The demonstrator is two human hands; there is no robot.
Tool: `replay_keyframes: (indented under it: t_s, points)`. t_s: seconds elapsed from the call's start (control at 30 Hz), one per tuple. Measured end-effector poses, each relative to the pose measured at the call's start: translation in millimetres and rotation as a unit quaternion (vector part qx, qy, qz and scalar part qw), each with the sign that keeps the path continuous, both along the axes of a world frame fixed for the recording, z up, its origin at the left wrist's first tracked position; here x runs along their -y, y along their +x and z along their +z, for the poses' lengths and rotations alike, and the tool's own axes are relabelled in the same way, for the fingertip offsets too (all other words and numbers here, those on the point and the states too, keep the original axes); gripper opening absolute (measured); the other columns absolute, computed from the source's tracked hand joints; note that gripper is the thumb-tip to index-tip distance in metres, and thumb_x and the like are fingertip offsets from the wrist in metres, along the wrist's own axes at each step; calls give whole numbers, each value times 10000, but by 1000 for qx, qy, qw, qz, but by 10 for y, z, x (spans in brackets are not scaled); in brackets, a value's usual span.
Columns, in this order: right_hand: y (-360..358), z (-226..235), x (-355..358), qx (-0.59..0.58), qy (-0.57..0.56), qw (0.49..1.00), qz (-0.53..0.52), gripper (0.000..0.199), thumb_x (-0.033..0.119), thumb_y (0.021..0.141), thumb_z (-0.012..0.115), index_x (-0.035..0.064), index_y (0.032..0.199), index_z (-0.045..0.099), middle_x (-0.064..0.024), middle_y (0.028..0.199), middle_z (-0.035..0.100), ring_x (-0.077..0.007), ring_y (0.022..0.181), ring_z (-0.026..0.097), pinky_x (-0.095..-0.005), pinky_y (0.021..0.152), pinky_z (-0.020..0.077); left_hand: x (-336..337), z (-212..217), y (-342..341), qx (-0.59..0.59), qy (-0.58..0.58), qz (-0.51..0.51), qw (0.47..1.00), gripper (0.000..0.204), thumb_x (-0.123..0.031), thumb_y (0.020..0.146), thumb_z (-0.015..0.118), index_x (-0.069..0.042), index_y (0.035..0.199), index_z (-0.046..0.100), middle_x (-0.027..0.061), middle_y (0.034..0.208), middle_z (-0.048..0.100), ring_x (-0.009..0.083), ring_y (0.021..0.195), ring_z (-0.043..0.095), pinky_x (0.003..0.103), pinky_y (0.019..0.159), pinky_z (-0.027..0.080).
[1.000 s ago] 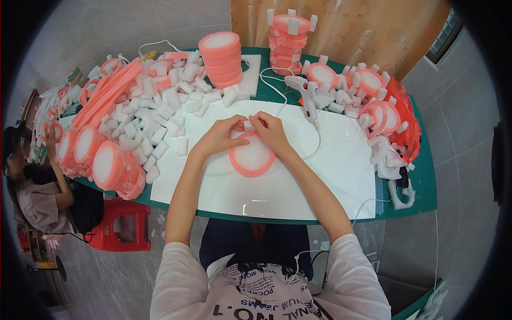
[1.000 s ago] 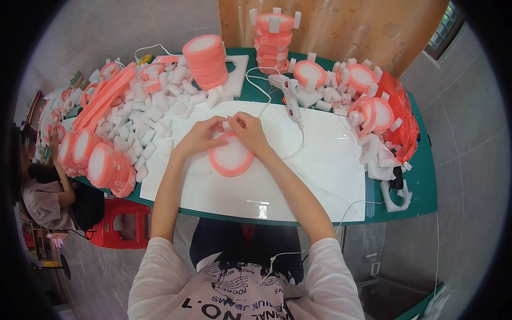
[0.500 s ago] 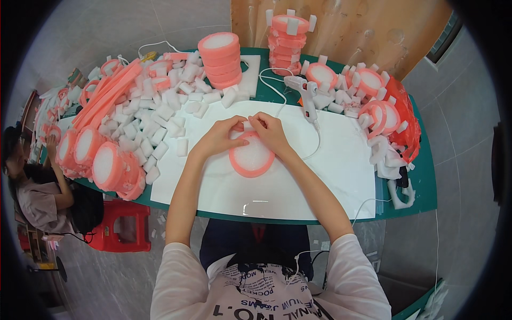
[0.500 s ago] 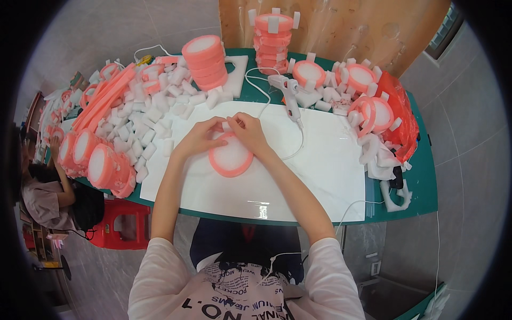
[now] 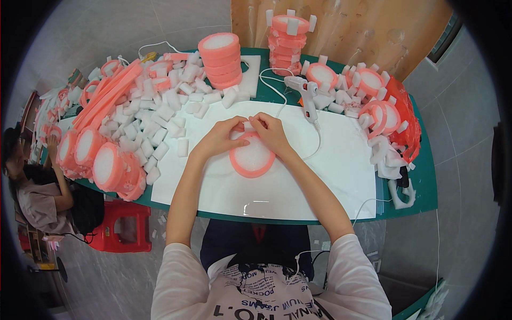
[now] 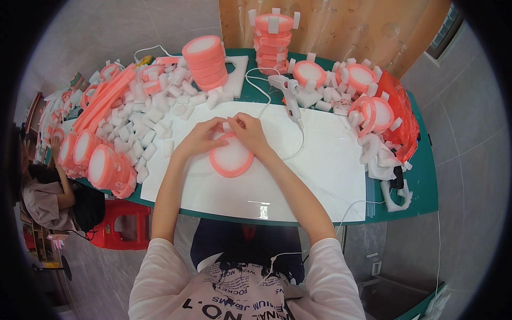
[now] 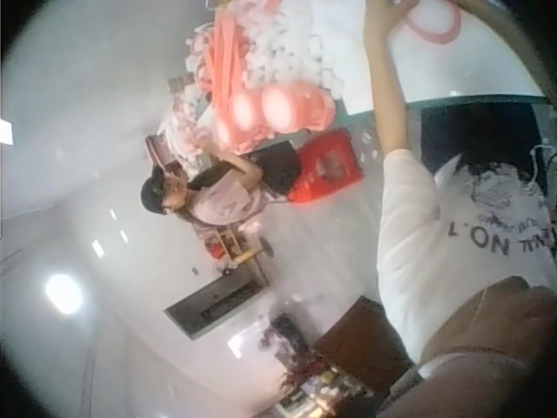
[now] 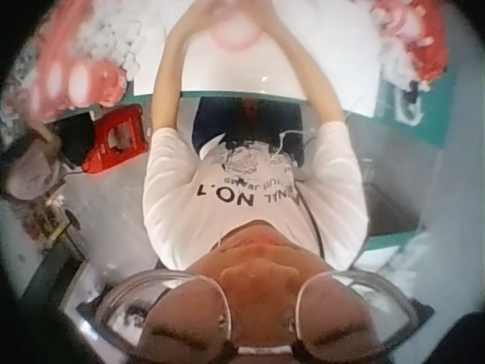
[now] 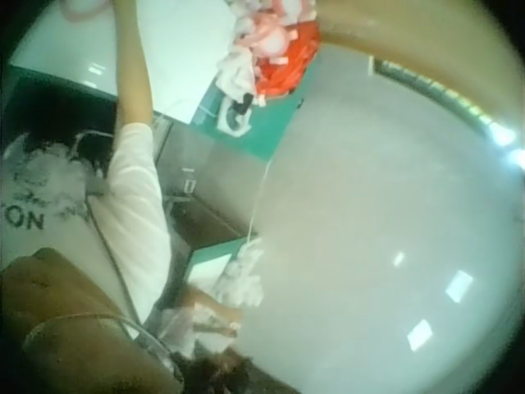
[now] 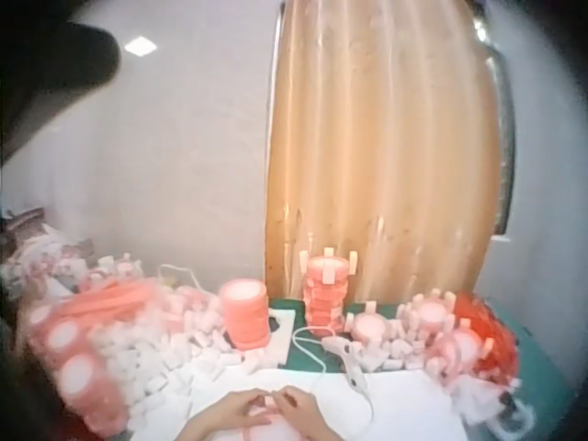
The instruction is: Assembling pink and white foam pieces using a hot glue gun.
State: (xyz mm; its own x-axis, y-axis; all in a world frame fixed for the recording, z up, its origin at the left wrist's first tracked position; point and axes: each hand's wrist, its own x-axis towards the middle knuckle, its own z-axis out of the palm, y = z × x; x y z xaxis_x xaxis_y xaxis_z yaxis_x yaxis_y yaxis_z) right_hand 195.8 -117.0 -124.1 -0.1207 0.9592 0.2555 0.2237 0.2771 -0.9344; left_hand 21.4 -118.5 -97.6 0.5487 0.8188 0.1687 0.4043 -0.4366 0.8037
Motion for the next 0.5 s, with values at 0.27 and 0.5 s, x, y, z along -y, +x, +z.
replay_keyframes:
  t_s: [0.27, 0.5]
  points:
    - [4, -17, -6, -2, 6, 1000, 0, 225, 189, 825, 563, -16, 735, 557, -73, 619, 557, -114, 552, 503, -246, 538, 411, 3, 2, 6, -7, -8, 2, 1000, 511, -134, 670, 706, -25, 1121, 492, 144, 962, 602, 244, 919, 580, 315, 823, 445]
    - [5, -22, -10, 0, 7, 1000, -1, 228, 191, 825, 562, -16, 731, 553, -73, 622, 559, -114, 550, 502, -248, 531, 407, -4, 2, 4, -6, -9, -3, 1000, 519, -149, 671, 709, -27, 1126, 489, 149, 972, 600, 248, 934, 576, 320, 826, 443]
